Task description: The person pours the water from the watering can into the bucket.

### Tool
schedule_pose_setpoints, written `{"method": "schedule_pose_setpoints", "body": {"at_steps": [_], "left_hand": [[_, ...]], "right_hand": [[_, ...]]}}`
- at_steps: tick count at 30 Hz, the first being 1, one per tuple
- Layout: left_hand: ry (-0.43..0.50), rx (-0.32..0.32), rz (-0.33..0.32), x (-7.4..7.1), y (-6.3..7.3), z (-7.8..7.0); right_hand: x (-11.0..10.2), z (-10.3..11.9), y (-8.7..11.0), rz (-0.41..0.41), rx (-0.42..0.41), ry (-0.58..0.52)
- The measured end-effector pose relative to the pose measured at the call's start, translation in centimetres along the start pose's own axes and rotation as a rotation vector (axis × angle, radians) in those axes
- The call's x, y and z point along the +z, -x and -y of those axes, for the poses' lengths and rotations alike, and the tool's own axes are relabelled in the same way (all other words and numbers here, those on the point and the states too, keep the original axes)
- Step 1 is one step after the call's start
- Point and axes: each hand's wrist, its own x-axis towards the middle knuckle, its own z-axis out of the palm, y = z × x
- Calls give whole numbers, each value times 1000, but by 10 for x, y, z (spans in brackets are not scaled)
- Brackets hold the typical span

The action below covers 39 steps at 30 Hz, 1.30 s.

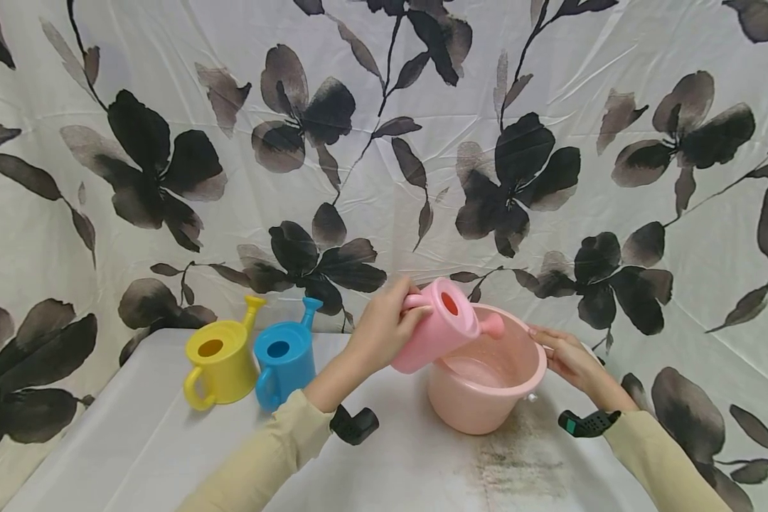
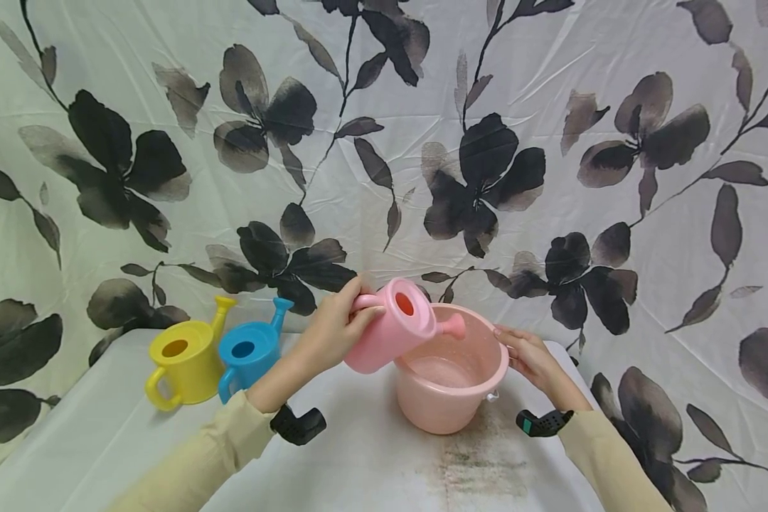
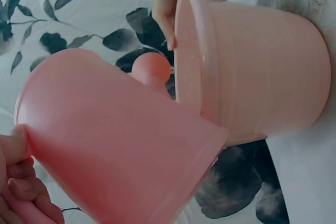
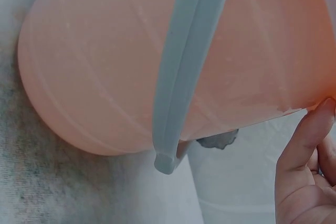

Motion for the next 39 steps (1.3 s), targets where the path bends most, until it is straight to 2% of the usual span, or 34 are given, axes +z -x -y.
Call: {"method": "schedule_pose_setpoints", "body": {"at_steps": [18, 39], "left_hand": [[199, -181, -172, 10, 35, 8], [250, -341, -227, 5, 58, 30]], "right_hand": [[-1, -1, 4, -10, -21, -12], [-2, -2, 4, -9, -34, -49]]}}
